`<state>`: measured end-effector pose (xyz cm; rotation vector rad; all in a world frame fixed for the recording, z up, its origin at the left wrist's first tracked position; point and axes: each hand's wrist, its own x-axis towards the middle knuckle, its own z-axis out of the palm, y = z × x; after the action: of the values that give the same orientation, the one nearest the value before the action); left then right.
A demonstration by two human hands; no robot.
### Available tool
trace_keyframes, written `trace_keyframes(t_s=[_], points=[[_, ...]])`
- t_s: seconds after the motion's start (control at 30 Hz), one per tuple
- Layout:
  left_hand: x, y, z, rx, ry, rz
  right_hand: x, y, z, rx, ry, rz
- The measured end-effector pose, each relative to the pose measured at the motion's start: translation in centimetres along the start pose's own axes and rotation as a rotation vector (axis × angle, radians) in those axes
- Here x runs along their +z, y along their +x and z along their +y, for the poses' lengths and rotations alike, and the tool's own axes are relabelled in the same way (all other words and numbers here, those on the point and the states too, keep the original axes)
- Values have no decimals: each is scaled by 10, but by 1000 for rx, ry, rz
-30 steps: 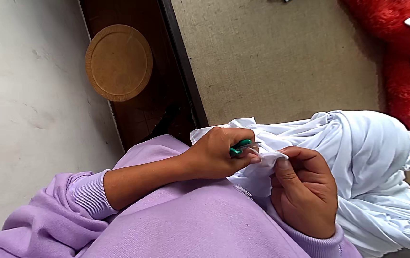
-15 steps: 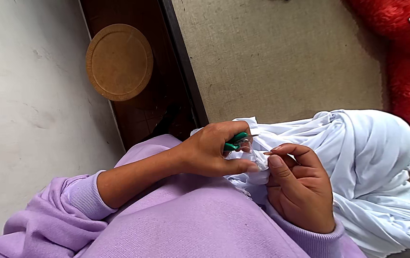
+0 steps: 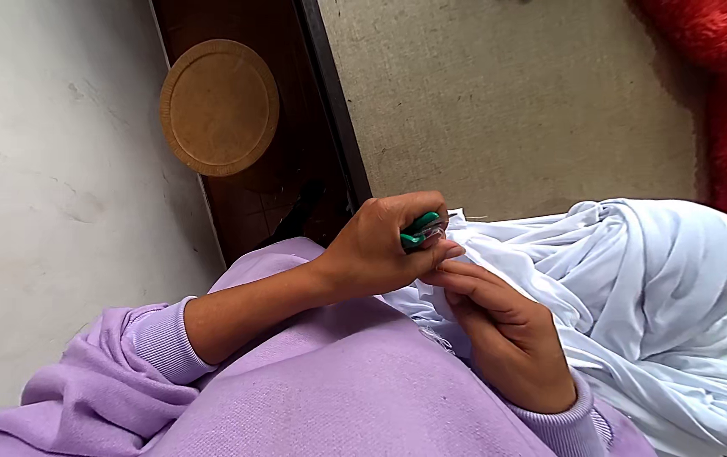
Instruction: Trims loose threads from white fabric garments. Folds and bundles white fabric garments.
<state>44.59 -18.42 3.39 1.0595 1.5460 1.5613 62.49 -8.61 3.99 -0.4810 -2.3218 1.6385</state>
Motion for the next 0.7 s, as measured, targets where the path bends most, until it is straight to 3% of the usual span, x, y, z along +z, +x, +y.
trace_keyframes(t_s=[0.13, 0.3, 0.47, 0.7], points=[[-12, 0, -1, 30, 127, 5, 1, 2, 0, 52, 104, 32], [-38, -12, 4, -37, 374, -188, -2, 1, -1, 131, 255, 45], [-47, -19, 2, 48, 549, -407, -5, 2, 0, 121, 315, 8], [-31, -18, -3, 101, 594, -400, -4, 3, -1, 121, 310, -11]])
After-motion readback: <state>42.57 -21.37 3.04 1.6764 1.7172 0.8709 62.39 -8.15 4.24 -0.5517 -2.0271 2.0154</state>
